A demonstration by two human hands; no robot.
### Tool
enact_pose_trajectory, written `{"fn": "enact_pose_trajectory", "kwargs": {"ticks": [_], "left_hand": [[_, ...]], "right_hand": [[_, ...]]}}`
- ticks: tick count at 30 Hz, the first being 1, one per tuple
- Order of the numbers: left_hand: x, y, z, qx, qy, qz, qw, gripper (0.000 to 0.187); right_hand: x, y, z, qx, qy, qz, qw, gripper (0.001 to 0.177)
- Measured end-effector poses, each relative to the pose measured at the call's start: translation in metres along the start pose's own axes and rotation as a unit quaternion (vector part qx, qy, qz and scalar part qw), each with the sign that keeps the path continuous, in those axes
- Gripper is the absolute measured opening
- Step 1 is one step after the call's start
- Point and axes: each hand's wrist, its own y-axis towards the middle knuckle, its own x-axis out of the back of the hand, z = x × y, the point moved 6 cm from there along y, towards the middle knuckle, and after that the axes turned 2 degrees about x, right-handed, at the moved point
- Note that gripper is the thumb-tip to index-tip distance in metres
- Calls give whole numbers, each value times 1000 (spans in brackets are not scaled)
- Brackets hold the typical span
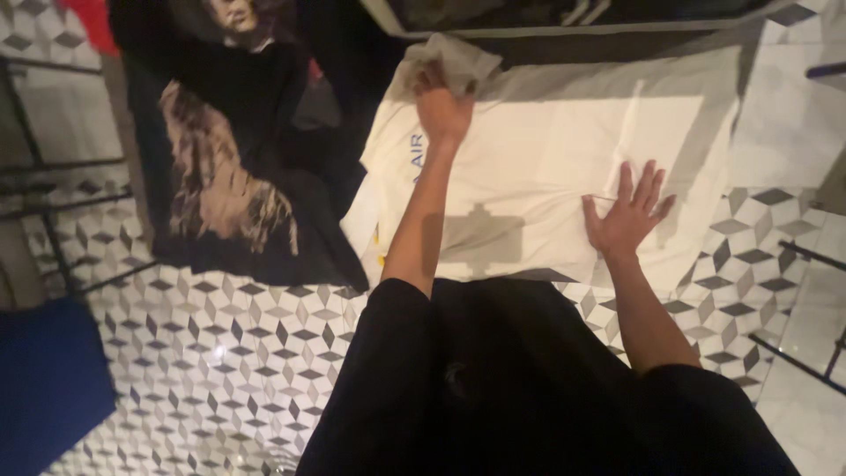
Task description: The person picks up a white shirt, spreads it out on a low surface, and folds it. The person then picks up a black shirt and folds it on the same surface.
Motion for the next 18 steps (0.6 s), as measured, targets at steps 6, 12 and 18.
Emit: {"fn": "enact_pose_trajectory", "kwargs": {"ticks": [6,12,18], "left_hand": [[-46,34,60,107,1,11,994,52],[-32,49,59,116,-317,30,941,62],[14,33,12,459,-543,172,682,49]], "right_hand": [[12,61,-74,-139,98,-71,983,46],[37,168,-114,40,8,-128,991,47],[3,206,-137,43,-47,8,998,18]]}}
